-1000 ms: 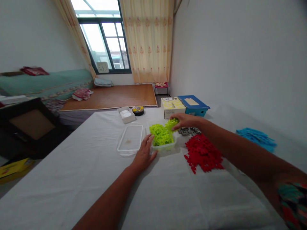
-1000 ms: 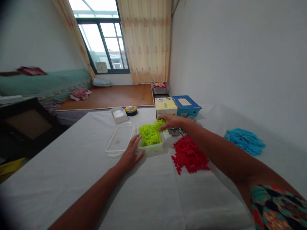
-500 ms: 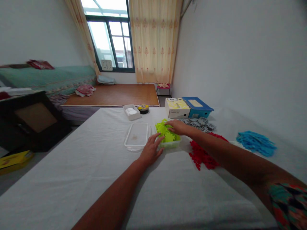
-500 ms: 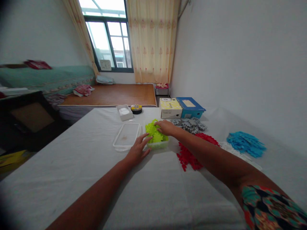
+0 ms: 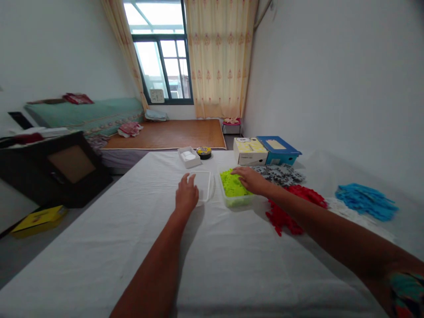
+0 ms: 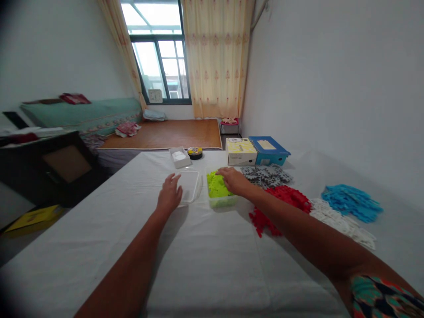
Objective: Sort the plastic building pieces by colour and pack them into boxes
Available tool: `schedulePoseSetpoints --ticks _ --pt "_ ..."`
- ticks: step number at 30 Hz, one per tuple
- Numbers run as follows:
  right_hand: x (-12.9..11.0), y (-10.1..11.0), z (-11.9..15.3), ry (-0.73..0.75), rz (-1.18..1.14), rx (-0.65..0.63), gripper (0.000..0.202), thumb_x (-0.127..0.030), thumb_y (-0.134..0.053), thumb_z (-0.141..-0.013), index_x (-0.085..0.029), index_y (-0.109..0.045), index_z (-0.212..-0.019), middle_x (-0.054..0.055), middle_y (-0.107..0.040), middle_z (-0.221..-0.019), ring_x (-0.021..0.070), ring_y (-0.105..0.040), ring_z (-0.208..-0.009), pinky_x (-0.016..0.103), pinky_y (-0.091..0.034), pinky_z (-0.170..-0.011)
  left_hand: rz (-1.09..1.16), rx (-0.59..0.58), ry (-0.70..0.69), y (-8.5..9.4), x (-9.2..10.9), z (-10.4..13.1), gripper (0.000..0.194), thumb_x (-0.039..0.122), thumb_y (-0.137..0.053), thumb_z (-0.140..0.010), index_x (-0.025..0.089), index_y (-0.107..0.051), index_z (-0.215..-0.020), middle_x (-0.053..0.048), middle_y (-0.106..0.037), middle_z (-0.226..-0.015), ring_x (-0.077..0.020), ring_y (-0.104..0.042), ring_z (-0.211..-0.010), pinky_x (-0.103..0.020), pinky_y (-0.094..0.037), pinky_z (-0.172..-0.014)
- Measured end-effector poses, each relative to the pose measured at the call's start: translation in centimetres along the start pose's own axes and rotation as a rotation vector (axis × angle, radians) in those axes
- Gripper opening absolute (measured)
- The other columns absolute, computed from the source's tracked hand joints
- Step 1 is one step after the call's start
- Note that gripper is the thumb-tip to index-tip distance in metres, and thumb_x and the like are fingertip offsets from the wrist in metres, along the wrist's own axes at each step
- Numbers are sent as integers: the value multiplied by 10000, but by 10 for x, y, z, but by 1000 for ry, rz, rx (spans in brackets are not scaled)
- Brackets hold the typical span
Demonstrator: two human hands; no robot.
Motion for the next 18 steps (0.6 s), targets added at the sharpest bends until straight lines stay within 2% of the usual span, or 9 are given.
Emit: schedulePoseSetpoints --ticks 2,4,6,11,15,18 --pt "-14 0 7 37 -59 28 424 -45 -509 -817 -208 -643 -1185 102 -627 -1280 231 -559 -1203 442 -426 -1041 -100 -85 121 0 -23 -4 485 200 -471 -895 165 -450 -1378 -176 -407 -1462 -327 -468 -1262 -494 -498 -946" --pt "-32 -1 14 79 -101 39 383 -69 -516 -834 -228 -645 -1157 86 -635 -1266 224 -567 -1190 433 -438 -1034 -161 -144 156 -2 -38 -4 485 203 -461 -893 163 -453 -1376 -170 -444 -1431 -331 -444 -1276 -477 -507 -927" --pt "-52 -3 21 120 -121 30 344 -89 -514 -851 -225 -649 -1136 84 -640 -1257 222 -581 -1161 416 -457 -1011 -190 -164 171 -3 -46 -4 493 180 -445 -886 175 -456 -1379 -157 -465 -1409 -325 -447 -1273 -444 -510 -917" --pt "-89 -8 27 189 -81 -44 313 -81 -502 -862 -226 -661 -1089 61 -657 -1239 224 -599 -1053 387 -497 -925 -161 -210 233 -1 -55 -5 529 170 -456 -867 165 -455 -1395 -184 -541 -1287 -315 -582 -1128 -436 -505 -904" --pt "-109 -13 17 186 38 -77 282 -124 -545 -881 -217 -648 -1126 64 -655 -1230 230 -570 -1046 389 -489 -911 20 -137 261 7 -55 -14 558 222 -548 -820 196 -487 -1374 -154 -524 -1300 -278 -630 -1067 -402 -513 -910" --pt "-127 -18 3 149 124 -83 399 -257 -641 -868 -190 -573 -1255 95 -614 -1284 256 -544 -1094 405 -489 -908 209 -26 227 14 -44 -19 558 200 -584 -789 202 -520 -1344 -117 -544 -1259 -185 -669 -857 -357 -526 -895"
Point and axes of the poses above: each hand's wrist, its own z-axis away from the middle knuckle, its own y-axis out of the back of the hand, x = y × z, the point moved 4 cm from there along -z, towards the middle knuckle
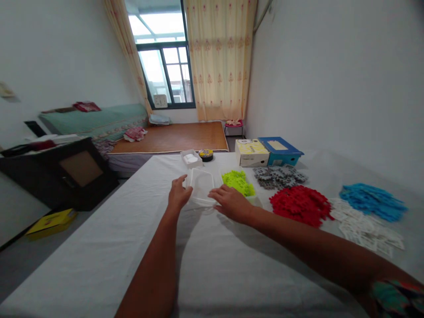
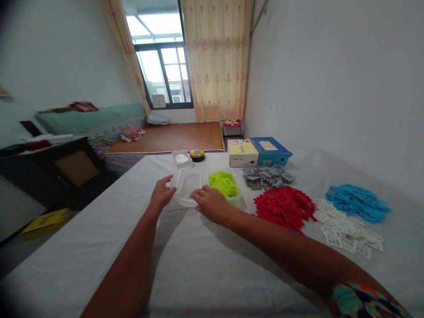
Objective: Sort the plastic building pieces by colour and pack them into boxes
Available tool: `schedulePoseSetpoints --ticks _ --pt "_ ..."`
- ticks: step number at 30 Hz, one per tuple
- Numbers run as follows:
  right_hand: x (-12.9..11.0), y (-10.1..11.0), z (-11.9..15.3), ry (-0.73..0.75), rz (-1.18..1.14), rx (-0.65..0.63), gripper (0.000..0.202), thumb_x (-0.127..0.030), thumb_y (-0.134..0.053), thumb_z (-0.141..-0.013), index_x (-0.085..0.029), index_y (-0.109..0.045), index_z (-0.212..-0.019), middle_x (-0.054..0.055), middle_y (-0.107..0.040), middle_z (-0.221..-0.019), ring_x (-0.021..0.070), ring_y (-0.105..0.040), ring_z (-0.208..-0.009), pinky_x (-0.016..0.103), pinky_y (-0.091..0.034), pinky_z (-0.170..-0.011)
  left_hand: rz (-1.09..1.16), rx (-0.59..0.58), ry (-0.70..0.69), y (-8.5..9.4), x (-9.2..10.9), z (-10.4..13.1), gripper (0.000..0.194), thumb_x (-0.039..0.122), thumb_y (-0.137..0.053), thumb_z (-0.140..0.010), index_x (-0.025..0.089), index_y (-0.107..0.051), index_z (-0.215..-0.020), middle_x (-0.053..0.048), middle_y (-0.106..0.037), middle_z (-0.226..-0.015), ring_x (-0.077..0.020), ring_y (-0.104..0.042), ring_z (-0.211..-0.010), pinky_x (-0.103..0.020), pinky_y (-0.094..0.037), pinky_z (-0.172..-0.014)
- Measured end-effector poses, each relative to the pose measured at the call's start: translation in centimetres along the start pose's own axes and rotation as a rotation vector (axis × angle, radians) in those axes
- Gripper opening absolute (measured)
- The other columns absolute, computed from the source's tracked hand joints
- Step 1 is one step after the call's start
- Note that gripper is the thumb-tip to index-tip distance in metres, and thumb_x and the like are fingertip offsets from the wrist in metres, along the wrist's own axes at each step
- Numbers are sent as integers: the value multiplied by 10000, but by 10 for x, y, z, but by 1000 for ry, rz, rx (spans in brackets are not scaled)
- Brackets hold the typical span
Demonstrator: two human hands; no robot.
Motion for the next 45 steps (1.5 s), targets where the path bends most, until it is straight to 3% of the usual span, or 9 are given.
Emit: schedulePoseSetpoints --ticks 5,11,14,17,21,23,29,38,45 --pt "-19 -3 -30 -173 52 -11 789 -450 -669 -836 -169 -297 -1472 161 -593 -1281 289 -585 -1060 403 -523 -799 249 109 -171 0 27 12 477 236 -639 -789 213 -583 -1262 -96 -526 -1257 -83 -607 -642 -308 -562 -774" --pt "-8 -3 -48 -286 12 -12 596 -299 -481 -938 -233 -256 -1487 112 -680 -1104 240 -673 -897 314 -494 -723 559 80 -364 -6 47 24 399 299 -590 -862 237 -562 -1256 -96 -497 -1284 -90 -621 -738 -223 -554 -594" --pt "15 8 -42 -301 -53 102 435 -253 -437 -942 -246 -423 -1377 86 -690 -1082 215 -672 -904 290 -472 -747 630 61 -433 -8 54 29 399 325 -561 -899 241 -524 -1287 -105 -491 -1306 -137 -635 -893 -235 -569 -634" --pt "55 21 -22 -461 -188 301 260 -294 -469 -924 -218 -555 -1158 38 -694 -860 190 -664 -763 283 -466 -716 585 89 -456 -12 58 33 375 316 -551 -910 233 -528 -1274 -113 -473 -1329 -136 -623 -909 -251 -576 -664" --pt "108 25 19 -697 -502 587 225 -358 -555 -856 -206 -529 -1020 -12 -619 -732 153 -601 -608 273 -483 -609 523 46 -471 -26 58 38 349 293 -515 -922 223 -536 -1263 -117 -473 -1320 -140 -619 -914 -294 -592 -709" --pt "123 19 39 -782 -691 640 264 -367 -595 -819 -209 -499 -1006 -18 -599 -735 148 -589 -594 270 -500 -559 492 0 -477 -36 58 41 364 293 -514 -920 225 -526 -1278 -119 -470 -1323 -158 -618 -954 -332 -594 -754" --pt "116 2 82 -1029 -1176 436 242 -246 -604 -819 -196 -464 -1010 1 -627 -756 148 -647 -597 293 -573 -547 435 -162 -495 -59 62 52 421 326 -522 -917 235 -496 -1327 -134 -424 -1386 -190 -612 -1021 -391 -579 -825" --pt "96 2 104 -1031 -1011 180 256 -266 -507 -914 -187 -443 -1148 -53 -606 -579 112 -602 -452 178 -455 -424 479 -352 -545 -68 75 66 544 465 -532 -916 275 -423 -1414 -131 -272 -1531 -286 -402 -1359 -441 -511 -987" --pt "117 2 92 -952 -715 57 389 -327 -466 -939 -147 -465 -1284 -31 -617 -548 130 -560 -412 210 -405 -442 393 -310 -508 -83 78 58 712 500 -619 -858 212 -354 -1453 -185 -174 -1581 -346 -232 -1457 -552 -321 -1137"
Point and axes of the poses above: each hand's wrist, its own z-axis away from the middle knuckle, its own y-axis out of the back of the hand, x = y × z, the point moved 4 cm from there along -z, towards the middle knuckle
